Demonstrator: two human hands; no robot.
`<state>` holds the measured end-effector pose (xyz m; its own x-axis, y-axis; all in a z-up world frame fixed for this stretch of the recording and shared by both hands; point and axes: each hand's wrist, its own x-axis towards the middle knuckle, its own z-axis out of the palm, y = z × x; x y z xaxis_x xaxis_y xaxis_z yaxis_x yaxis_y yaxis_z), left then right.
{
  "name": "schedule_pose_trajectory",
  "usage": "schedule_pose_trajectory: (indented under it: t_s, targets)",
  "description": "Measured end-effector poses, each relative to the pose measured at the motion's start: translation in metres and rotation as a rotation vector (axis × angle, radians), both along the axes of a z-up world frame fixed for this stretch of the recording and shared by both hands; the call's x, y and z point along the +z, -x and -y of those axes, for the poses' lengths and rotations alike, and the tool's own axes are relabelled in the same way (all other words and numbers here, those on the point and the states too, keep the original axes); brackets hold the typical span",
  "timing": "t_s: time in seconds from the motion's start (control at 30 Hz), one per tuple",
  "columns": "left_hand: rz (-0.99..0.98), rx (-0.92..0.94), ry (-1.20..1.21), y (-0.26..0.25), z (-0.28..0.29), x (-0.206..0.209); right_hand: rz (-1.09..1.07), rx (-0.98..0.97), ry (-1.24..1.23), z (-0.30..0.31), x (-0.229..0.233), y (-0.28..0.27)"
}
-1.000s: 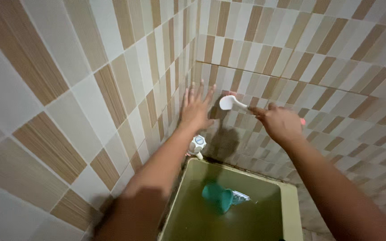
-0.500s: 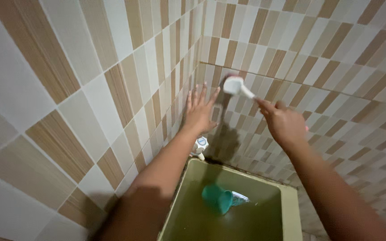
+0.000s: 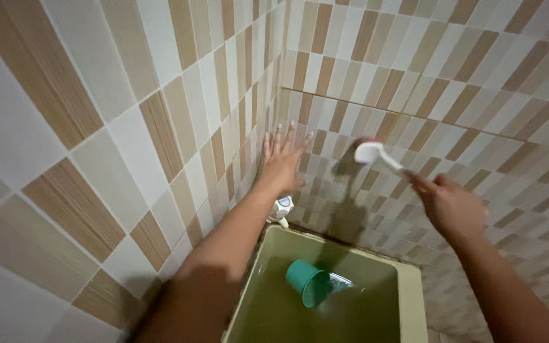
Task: The person brushes the tiles on a bathroom wall using a small white scrub brush and wipes the area with a dark cloth.
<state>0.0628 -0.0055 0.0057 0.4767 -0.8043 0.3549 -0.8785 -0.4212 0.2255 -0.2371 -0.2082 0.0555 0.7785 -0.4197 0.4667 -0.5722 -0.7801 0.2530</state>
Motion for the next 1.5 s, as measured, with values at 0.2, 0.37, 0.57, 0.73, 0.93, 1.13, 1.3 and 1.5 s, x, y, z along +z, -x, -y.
schedule_pose_trajectory:
  t_s: [0.2, 0.37, 0.57, 0.73, 0.93, 1.13, 1.3, 1.5]
  targets:
    - [0.017, -0.021, -0.056, 0.006, -0.001, -0.001, 0.030, -0.064, -0.005, 0.016, 0.005, 0.022]
    - [0.049, -0.006, -0.082, 0.006, 0.001, -0.009, 0.135, -0.086, -0.058, 0.039, -0.012, 0.046]
    - [0.069, 0.024, -0.127, 0.003, 0.004, -0.018, -0.011, -0.147, -0.010, 0.054, -0.030, 0.072]
    - [0.107, 0.037, -0.111, 0.005, 0.005, -0.018, 0.143, -0.147, -0.112, 0.056, -0.031, 0.086]
    - [0.062, 0.033, -0.097, 0.012, 0.002, -0.017, 0.110, -0.242, -0.105, 0.039, -0.031, 0.083]
    - [0.102, -0.030, -0.066, 0.032, 0.008, -0.002, -0.066, -0.107, -0.130, 0.047, -0.030, 0.079]
    - [0.170, -0.021, -0.118, 0.045, 0.011, 0.014, 0.227, -0.072, -0.209, 0.055, -0.036, 0.092]
    - [0.241, 0.026, -0.054, 0.058, 0.009, 0.021, 0.082, -0.149, -0.195, 0.057, -0.023, 0.099]
